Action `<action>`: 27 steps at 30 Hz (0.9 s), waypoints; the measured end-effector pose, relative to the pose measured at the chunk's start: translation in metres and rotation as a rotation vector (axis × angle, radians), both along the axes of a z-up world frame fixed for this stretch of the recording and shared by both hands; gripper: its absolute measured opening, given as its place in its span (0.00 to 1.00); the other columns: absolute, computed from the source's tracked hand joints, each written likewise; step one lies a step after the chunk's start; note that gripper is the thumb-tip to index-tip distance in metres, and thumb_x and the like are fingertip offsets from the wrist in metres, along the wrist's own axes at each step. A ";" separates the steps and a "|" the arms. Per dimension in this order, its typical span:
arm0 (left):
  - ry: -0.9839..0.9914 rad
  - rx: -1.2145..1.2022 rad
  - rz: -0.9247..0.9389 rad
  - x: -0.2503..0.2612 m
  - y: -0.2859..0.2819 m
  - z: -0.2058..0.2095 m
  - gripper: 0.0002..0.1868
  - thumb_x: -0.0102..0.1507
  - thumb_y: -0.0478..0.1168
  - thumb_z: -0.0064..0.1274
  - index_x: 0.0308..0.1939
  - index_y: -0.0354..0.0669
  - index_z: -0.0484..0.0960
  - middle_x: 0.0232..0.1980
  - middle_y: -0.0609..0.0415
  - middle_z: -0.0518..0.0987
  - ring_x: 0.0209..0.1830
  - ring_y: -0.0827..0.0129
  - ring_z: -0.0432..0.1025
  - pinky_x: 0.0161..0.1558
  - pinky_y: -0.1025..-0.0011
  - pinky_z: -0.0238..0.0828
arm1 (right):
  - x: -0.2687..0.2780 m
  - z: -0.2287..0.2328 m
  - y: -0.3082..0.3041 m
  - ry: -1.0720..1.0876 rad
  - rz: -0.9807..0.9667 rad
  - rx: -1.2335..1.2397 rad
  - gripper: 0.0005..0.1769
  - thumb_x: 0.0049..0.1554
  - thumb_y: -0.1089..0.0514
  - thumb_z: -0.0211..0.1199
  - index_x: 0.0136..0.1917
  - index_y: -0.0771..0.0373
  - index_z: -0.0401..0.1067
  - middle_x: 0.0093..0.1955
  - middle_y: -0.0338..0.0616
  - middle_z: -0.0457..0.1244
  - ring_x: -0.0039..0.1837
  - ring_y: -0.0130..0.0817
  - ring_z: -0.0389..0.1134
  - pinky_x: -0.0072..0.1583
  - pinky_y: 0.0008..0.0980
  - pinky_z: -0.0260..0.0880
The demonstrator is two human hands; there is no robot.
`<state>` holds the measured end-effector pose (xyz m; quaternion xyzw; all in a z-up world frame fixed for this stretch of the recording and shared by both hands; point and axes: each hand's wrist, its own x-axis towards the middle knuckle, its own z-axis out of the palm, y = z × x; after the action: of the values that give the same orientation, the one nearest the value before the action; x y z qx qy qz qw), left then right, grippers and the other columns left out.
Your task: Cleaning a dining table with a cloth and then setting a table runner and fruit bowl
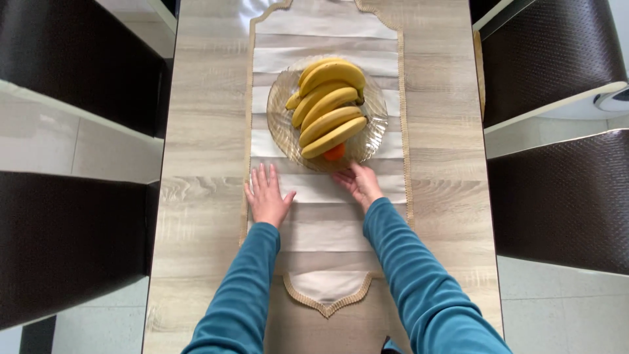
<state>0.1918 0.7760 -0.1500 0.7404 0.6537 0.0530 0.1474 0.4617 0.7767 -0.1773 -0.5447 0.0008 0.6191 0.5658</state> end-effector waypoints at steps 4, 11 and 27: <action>-0.114 -0.147 -0.031 0.014 0.044 -0.005 0.50 0.64 0.67 0.50 0.83 0.51 0.49 0.85 0.48 0.51 0.85 0.54 0.43 0.78 0.38 0.36 | -0.011 -0.023 0.015 -0.062 -0.064 -0.052 0.26 0.64 0.57 0.58 0.70 0.70 0.56 0.58 0.74 0.66 0.52 0.66 0.74 0.52 0.58 0.79; -0.133 -0.200 -0.020 0.032 0.082 -0.017 0.47 0.70 0.64 0.43 0.83 0.47 0.43 0.84 0.50 0.53 0.85 0.59 0.44 0.77 0.36 0.38 | -0.025 -0.002 0.034 -0.133 -0.150 -0.123 0.24 0.63 0.58 0.55 0.69 0.69 0.56 0.54 0.73 0.67 0.46 0.65 0.75 0.47 0.58 0.81; 0.111 -0.211 -0.187 0.084 0.049 0.040 0.67 0.51 0.79 0.57 0.83 0.51 0.46 0.86 0.46 0.42 0.86 0.48 0.33 0.74 0.28 0.28 | 0.011 0.001 0.094 -0.239 -0.120 -0.130 0.27 0.63 0.59 0.51 0.73 0.70 0.53 0.58 0.72 0.66 0.48 0.64 0.75 0.45 0.54 0.82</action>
<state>0.2759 0.8251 -0.1098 0.7804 0.5908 -0.0708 0.1921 0.4727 0.8704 -0.1758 -0.6491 0.0061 0.5134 0.5613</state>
